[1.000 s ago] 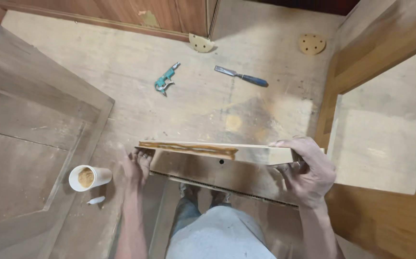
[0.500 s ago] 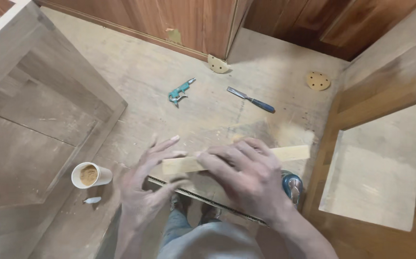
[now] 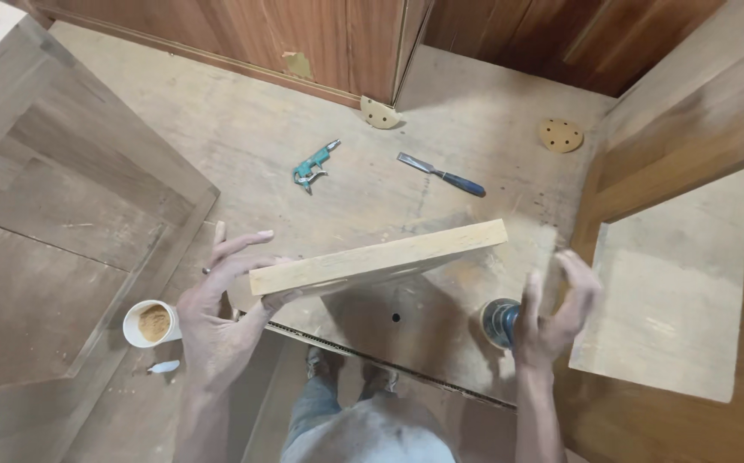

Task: The person sands the surface and edges of a wooden board using a power sander, turning the board over and holding it in different orientations to reach all sides.

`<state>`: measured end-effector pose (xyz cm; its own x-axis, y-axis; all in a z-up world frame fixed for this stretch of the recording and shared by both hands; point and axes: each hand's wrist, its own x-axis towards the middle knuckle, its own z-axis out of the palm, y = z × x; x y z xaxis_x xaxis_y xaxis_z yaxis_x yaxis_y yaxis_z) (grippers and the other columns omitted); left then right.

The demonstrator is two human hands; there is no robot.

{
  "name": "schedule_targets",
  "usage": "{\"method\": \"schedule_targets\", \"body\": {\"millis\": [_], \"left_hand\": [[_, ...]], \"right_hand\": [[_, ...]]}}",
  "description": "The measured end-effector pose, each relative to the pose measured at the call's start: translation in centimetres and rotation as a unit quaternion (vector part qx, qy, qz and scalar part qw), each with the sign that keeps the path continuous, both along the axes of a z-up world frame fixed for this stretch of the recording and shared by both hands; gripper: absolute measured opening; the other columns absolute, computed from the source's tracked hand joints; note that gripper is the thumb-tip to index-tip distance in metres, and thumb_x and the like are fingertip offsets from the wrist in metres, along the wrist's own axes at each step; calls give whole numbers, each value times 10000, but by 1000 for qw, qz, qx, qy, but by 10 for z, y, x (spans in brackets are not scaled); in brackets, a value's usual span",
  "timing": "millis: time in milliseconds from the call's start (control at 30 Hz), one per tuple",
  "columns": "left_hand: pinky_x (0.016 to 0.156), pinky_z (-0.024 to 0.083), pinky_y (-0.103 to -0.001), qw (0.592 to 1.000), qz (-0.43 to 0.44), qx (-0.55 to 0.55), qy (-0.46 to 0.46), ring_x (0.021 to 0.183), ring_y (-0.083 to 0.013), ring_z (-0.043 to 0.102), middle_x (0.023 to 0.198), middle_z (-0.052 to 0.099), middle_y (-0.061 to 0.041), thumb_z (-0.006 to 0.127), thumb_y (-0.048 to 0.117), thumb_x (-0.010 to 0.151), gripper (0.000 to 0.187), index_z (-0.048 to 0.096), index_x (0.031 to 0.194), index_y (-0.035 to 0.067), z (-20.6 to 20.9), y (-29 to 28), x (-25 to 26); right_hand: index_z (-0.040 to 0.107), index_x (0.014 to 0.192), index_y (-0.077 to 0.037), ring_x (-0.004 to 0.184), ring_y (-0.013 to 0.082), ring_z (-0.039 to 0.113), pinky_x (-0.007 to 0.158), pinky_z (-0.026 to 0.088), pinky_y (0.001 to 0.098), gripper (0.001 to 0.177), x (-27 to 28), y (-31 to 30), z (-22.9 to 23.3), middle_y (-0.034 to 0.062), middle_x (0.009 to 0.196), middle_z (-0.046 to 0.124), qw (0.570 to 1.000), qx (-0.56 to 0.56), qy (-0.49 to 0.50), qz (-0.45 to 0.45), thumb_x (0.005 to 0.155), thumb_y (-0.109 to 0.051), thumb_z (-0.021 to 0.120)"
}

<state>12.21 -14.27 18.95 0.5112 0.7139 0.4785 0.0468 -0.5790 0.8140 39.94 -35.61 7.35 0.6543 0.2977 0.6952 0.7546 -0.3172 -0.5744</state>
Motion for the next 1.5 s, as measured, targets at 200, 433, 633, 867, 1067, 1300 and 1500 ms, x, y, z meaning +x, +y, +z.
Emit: {"method": "schedule_targets", "body": {"millis": [200,433,633,867,1067,1300,1500], "left_hand": [[1367,266,-563,999,11,23,21,1112,-205,655,1092,714,-131,792,169,841,246,718,1025,23,-1,14,2],[1232,351,-377,999,25,-41,18,1047,-135,550,980,713,3,848,143,788,223,750,978,80,-14,34,6],[856,435,-200,988,28,-119,93,1229,-91,633,1090,657,31,852,303,789,317,791,1062,152,-12,40,4],[1029,486,-283,993,-62,-103,6,1122,-142,633,1119,706,-52,866,210,777,307,760,1044,100,-11,45,12],[1016,509,-289,989,-93,-108,-26,1123,-162,670,1129,725,-72,858,257,788,316,763,1043,96,-7,44,11],[1000,538,-326,985,-135,-91,-48,1143,-193,688,1157,746,-102,720,87,778,276,768,1049,73,-13,47,9],[1021,537,-346,980,-158,-104,-62,1179,-222,681,1171,749,-116,595,5,759,348,744,1073,28,-18,49,10]], "right_hand": [[355,1552,-333,1118,637,536,896,524,688,930,18,-76,-162,270,1503,270,845,-402,353,-15,768,-328,855],[476,1466,-319,1131,448,659,910,585,646,744,43,-86,-194,182,1445,482,857,-395,322,-76,814,-570,733],[461,1543,-218,1149,386,625,609,681,472,848,12,-68,-63,171,1416,486,817,-288,497,-54,771,-431,740],[563,1432,-184,1094,374,637,776,613,461,747,-30,-65,92,204,1388,546,890,-183,417,-28,726,-172,807],[551,1430,-47,1086,339,628,746,596,417,767,-61,-56,206,196,1444,550,950,-239,200,5,703,-82,794],[683,1285,-111,665,258,679,455,626,359,678,-90,21,291,103,1201,674,936,-317,149,36,637,-114,883],[600,1334,-383,1174,267,589,1120,375,458,629,-69,69,286,-19,1311,644,846,-513,131,53,746,-540,756]]}}
